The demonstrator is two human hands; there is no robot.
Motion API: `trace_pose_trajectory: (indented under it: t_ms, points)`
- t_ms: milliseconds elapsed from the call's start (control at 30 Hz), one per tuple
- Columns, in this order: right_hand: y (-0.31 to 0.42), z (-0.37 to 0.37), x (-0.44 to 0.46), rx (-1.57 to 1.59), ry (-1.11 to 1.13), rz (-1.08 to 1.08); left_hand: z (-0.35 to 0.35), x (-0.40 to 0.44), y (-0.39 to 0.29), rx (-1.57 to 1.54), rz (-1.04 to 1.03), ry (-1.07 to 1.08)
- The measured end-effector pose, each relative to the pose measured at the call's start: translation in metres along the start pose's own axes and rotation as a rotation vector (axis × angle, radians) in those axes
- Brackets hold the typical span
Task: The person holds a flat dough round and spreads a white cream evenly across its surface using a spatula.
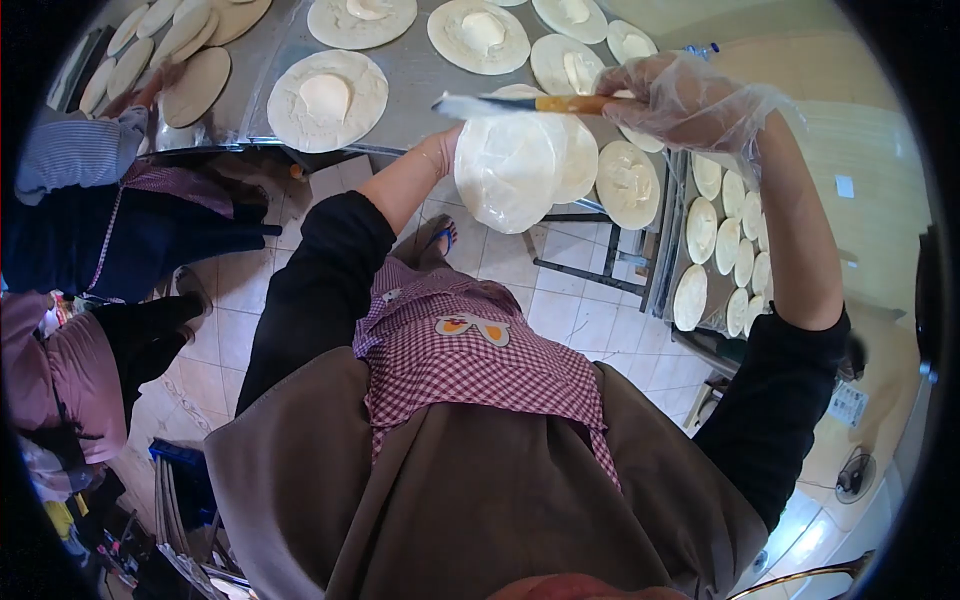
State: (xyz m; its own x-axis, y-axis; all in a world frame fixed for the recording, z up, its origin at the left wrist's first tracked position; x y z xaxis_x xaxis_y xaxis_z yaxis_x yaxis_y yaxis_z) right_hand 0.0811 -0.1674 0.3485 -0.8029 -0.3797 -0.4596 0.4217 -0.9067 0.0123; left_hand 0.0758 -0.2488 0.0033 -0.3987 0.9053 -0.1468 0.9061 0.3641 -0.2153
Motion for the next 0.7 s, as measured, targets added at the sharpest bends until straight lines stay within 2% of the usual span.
trace_pose_trajectory:
  t_ms: [133, 233, 300, 333, 400, 433, 500, 567, 600, 633, 700]
  points:
    - [0.002, -0.002, -0.006, -0.039, 0.102, -0.031, -0.019, -0.007, -0.003, -0.015, -0.147, 0.022]
    - [-0.01, 0.005, -0.026, 0.052, -0.021, 0.032, -0.033, -0.016, -0.024, -0.036, -0.342, 0.012]
    - [-0.028, -0.001, -0.044, 0.391, -0.051, -0.217, -0.045, -0.026, -0.043, -0.013, -0.526, -0.023]
    - [-0.035, -0.01, -0.053, 0.388, -0.057, -0.206, -0.049, -0.033, -0.056, 0.13, -0.707, -0.05]
    - [-0.055, -0.036, -0.069, 1.082, -0.198, -0.335, -0.06, -0.048, -0.082, 0.334, -1.06, -0.124]
    - [-0.061, -0.048, -0.076, 1.081, -0.202, -0.324, -0.061, -0.05, -0.091, -0.2, -0.83, -0.118]
    - [-0.069, -0.072, -0.091, 1.337, -0.261, -0.376, -0.062, -0.063, -0.11, -0.267, -0.883, -0.066]
    - [-0.068, -0.097, -0.103, 1.367, -0.284, -0.379, -0.073, -0.074, -0.127, -0.442, -0.814, 0.444]
    - [-0.068, -0.11, -0.108, 1.395, -0.302, -0.392, -0.081, -0.083, -0.132, -0.233, -1.089, -0.045]
    - [-0.063, -0.124, -0.11, 1.401, -0.307, -0.391, -0.083, -0.084, -0.137, -0.226, -1.085, -0.045]
    - [-0.048, -0.15, -0.109, 1.407, -0.359, -0.452, -0.086, -0.092, -0.147, -0.145, -1.215, -0.076]
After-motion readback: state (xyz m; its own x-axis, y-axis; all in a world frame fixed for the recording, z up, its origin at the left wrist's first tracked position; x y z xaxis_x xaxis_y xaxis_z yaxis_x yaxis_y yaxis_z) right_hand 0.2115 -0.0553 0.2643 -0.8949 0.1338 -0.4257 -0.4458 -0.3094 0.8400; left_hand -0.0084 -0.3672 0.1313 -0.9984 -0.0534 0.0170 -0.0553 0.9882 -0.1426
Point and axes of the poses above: each hand's wrist, its own x-axis towards the middle knuckle, its own z-axis out of the back of the hand, y = z × x, the point moved 4 cm from there along x, towards the middle knuckle, and after that the axes turned 11 degrees about -y, right-handed, at the moved point
